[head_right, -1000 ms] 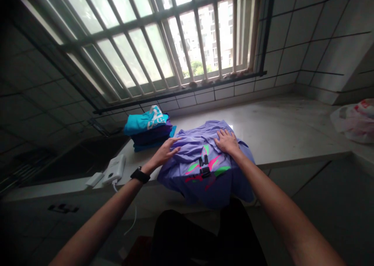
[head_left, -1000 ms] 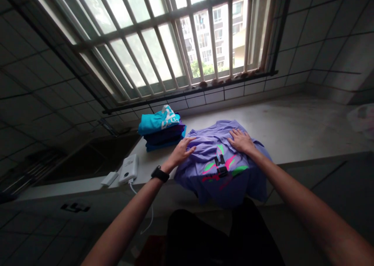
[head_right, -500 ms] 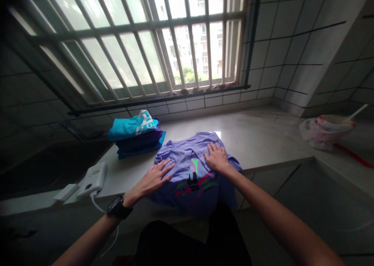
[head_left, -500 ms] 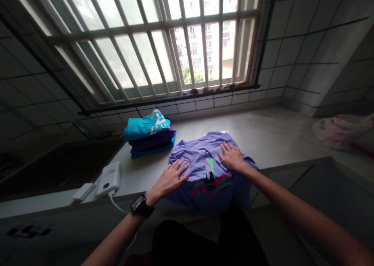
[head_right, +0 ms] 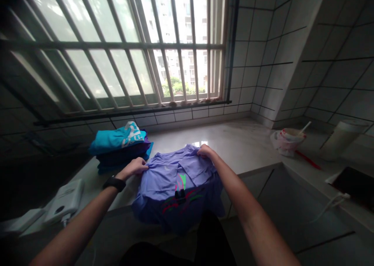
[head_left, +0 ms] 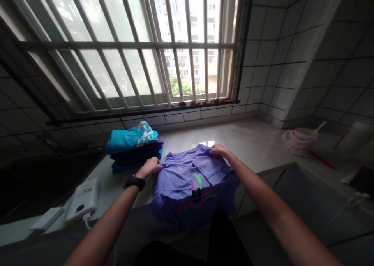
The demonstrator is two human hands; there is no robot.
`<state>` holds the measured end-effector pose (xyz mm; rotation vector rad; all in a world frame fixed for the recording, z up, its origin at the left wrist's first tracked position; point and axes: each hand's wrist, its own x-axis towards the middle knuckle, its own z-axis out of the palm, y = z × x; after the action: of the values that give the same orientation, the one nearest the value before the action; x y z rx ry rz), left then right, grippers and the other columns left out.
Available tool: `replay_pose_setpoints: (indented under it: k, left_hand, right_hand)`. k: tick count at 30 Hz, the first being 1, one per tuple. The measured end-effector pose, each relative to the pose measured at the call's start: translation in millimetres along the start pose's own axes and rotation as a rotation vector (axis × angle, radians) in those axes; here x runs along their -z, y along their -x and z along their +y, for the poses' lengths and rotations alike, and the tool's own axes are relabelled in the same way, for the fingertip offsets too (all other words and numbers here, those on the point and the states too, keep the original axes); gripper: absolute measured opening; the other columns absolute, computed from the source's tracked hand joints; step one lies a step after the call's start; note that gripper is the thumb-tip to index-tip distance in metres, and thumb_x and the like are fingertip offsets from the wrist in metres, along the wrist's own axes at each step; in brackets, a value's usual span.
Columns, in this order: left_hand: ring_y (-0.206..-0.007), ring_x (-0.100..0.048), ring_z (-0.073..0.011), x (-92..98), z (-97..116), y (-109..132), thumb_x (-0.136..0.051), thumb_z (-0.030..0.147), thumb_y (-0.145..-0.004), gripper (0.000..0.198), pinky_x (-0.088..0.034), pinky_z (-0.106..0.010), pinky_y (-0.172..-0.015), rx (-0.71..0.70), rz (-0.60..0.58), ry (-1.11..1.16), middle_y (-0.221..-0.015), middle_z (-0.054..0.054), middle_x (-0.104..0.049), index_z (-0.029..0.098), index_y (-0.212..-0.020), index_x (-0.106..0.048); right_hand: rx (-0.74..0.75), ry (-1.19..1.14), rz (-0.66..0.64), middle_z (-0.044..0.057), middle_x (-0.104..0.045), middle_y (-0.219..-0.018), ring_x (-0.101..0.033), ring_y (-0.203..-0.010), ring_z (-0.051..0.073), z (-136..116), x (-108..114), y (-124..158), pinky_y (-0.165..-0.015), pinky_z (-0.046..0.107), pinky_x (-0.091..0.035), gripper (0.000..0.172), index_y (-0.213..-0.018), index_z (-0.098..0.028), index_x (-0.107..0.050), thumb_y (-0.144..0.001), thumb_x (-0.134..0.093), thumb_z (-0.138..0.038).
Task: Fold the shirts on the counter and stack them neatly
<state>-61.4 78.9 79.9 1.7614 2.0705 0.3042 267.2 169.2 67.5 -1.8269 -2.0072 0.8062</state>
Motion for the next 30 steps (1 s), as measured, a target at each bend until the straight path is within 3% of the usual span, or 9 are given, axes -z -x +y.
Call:
replay_pose_setpoints:
  k: [4, 8, 11, 14, 16, 20, 22, 25, 30]
  left_hand:
    - [-0.051, -0.062, -0.0167, 34.5, 31.9, -18.0, -0.055, 0.01, -0.072, 0.01, -0.047, -0.024, -0.055, -0.119, 0.232, 0.082, -0.056, 0.002, -0.06, 0.02, -0.074, -0.054]
    - [-0.089, -0.066, -0.0155, 94.1, 72.5, -28.4, -0.051, 0.01, -0.082, 0.013, -0.049, -0.025, -0.084, -0.277, 0.565, 0.196, -0.089, -0.001, -0.067, 0.019, -0.091, -0.054]
    - [-0.102, -0.063, -0.014, 118.0, 76.1, -15.3, -0.05, 0.017, -0.089, 0.011, -0.048, -0.027, -0.093, -0.38, 0.699, 0.297, -0.112, -0.004, -0.067, 0.019, -0.099, -0.053]
    - [-0.095, -0.066, -0.0169, 97.9, 46.3, 18.4, -0.055, 0.034, -0.089, 0.016, -0.052, -0.028, -0.083, -0.419, 0.692, 0.4, -0.102, -0.004, -0.069, 0.02, -0.095, -0.051]
    - [-0.095, -0.067, -0.0213, 62.0, 14.4, 46.7, -0.06, 0.044, -0.084, 0.024, -0.054, -0.03, -0.082, -0.405, 0.531, 0.472, -0.095, -0.003, -0.071, 0.023, -0.089, -0.052]
    - [-0.113, -0.065, -0.0273, -21.6, -43.1, 93.4, -0.055, 0.038, -0.076, 0.014, -0.051, -0.038, -0.1, -0.299, 0.222, 0.362, -0.114, -0.006, -0.074, 0.025, -0.083, -0.054]
    - [-0.119, -0.064, -0.0282, -49.3, -57.2, 103.2, -0.05, 0.027, -0.069, 0.009, -0.048, -0.041, -0.106, -0.3, 0.124, 0.278, -0.12, -0.007, -0.073, 0.026, -0.078, -0.052]
    - [-0.122, -0.063, -0.0269, -61.9, -58.0, 98.8, -0.045, 0.021, -0.062, 0.018, -0.047, -0.041, -0.108, -0.316, 0.123, 0.208, -0.124, -0.008, -0.071, 0.027, -0.078, -0.05]
    - [-0.105, -0.069, -0.0252, -42.4, -34.2, 81.6, -0.043, 0.022, -0.065, 0.017, -0.051, -0.037, -0.098, -0.253, 0.19, 0.183, -0.107, -0.008, -0.075, 0.025, -0.08, -0.05]
  right_hand:
    - [0.092, -0.07, 0.115, -0.002, -0.063, -0.061, -0.064, -0.065, 0.017, -32.5, 25.9, -13.9, -0.059, 0.022, -0.05, 0.014, -0.079, -0.017, -0.065, -0.068, -0.074, -0.015]
    - [0.233, -0.143, 0.345, 0.0, -0.067, -0.086, -0.062, -0.088, 0.016, -82.6, 83.5, -25.1, -0.074, 0.021, -0.049, 0.019, -0.094, -0.019, -0.061, -0.075, -0.063, -0.015]
    - [0.493, -0.318, 0.576, 0.0, -0.065, -0.094, -0.06, -0.091, 0.016, -94.3, 110.6, -7.7, -0.08, 0.024, -0.048, 0.019, -0.096, -0.021, -0.055, -0.078, -0.061, -0.019]
    - [0.698, -0.399, 0.633, 0.001, -0.064, -0.092, -0.059, -0.09, 0.019, -61.0, 97.8, 35.1, -0.083, 0.03, -0.049, 0.018, -0.085, -0.023, -0.049, -0.073, -0.062, -0.02]
    - [0.768, -0.357, 0.567, 0.004, -0.064, -0.097, -0.06, -0.097, 0.021, -18.9, 67.4, 69.1, -0.088, 0.033, -0.049, 0.017, -0.077, -0.025, -0.045, -0.071, -0.059, -0.016]
    - [0.679, -0.244, 0.31, 0.009, -0.063, -0.105, -0.063, -0.102, 0.023, 67.8, -9.4, 123.4, -0.09, 0.035, -0.051, 0.02, -0.073, -0.025, -0.043, -0.069, -0.053, -0.009]
    - [0.616, -0.159, 0.207, 0.011, -0.062, -0.118, -0.064, -0.108, 0.025, 94.9, -35.8, 136.2, -0.091, 0.037, -0.051, 0.021, -0.073, -0.025, -0.045, -0.069, -0.053, -0.006]
    - [0.566, -0.07, 0.152, 0.012, -0.058, -0.13, -0.063, -0.113, 0.025, 107.1, -47.8, 132.4, -0.094, 0.037, -0.051, 0.02, -0.076, -0.024, -0.049, -0.07, -0.051, -0.005]
    - [0.464, -0.027, 0.167, 0.01, -0.062, -0.117, -0.064, -0.103, 0.021, 83.2, -27.2, 99.7, -0.095, 0.034, -0.051, 0.016, -0.078, -0.023, -0.053, -0.077, -0.048, -0.008]
